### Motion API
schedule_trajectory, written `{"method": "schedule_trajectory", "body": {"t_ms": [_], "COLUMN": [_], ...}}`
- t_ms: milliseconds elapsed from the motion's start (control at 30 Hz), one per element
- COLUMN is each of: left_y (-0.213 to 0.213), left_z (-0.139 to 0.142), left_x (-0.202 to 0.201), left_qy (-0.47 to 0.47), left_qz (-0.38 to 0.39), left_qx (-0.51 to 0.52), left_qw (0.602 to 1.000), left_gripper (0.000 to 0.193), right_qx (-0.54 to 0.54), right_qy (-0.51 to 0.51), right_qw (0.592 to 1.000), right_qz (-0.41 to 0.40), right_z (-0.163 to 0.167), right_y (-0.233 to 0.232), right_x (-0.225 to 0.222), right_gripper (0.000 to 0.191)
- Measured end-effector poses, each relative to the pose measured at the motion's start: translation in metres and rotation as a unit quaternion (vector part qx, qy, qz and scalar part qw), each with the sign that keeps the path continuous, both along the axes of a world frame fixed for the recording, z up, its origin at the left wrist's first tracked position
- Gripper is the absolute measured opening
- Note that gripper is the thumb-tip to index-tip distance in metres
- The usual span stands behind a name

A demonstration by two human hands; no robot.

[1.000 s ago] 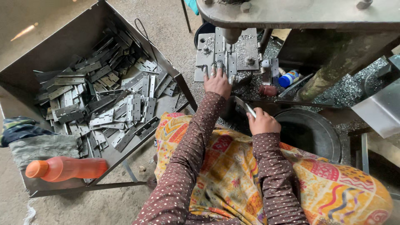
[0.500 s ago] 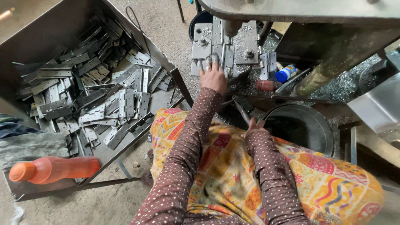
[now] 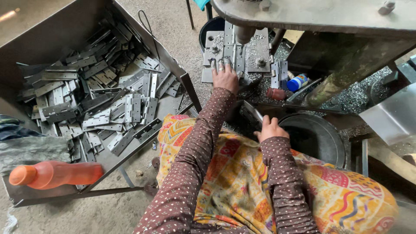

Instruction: The person repeatedly picks metal brackets from a bin, places them under a drill press, operates the lever to drill holes, and returns the finished pieces to the bin. The process is continuous and repetitive.

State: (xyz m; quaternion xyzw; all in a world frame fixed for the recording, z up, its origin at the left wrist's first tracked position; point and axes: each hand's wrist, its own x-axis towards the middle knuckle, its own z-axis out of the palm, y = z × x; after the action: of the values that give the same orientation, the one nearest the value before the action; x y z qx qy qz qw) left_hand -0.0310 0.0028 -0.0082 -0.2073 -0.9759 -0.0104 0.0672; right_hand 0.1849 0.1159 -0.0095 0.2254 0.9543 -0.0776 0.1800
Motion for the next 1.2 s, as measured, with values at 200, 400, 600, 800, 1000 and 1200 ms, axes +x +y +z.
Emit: {"method": "schedule_trajectory", "body": {"t_ms": [200, 400, 600, 800, 1000, 1200], "left_y": [0.0, -0.002, 0.005, 0.009, 0.005, 0.003], "left_z": [0.0, 0.012, -0.002, -0.01, -0.008, -0.014], "left_x": [-0.001, 0.011, 0.006, -0.001, -0.001, 0.001], "left_qy": [-0.02, -0.069, 0.021, 0.034, 0.008, 0.031], "left_qz": [-0.002, -0.009, 0.003, 0.0, 0.0, -0.011], "left_qx": [0.022, -0.046, -0.031, -0.021, -0.032, -0.032], "left_qw": [1.0, 0.996, 0.999, 0.999, 0.999, 0.999], "left_gripper": [0.037, 0.06, 0.032, 0.036, 0.026, 0.022], "right_qx": [-0.051, -0.022, -0.029, -0.078, -0.024, -0.056], "right_qy": [-0.11, -0.03, -0.041, -0.127, -0.028, -0.065], "right_qw": [0.993, 0.999, 0.999, 0.988, 0.999, 0.995], "right_qz": [-0.014, 0.008, -0.015, -0.047, -0.002, -0.05], "right_z": [-0.041, -0.016, 0.005, -0.025, -0.01, -0.034], "right_y": [0.006, 0.003, -0.003, -0.003, 0.0, 0.004], "right_x": [-0.008, 0.007, 0.0, -0.007, 0.007, -0.001], "right_gripper": [0.08, 0.081, 0.077, 0.086, 0.081, 0.078]}}
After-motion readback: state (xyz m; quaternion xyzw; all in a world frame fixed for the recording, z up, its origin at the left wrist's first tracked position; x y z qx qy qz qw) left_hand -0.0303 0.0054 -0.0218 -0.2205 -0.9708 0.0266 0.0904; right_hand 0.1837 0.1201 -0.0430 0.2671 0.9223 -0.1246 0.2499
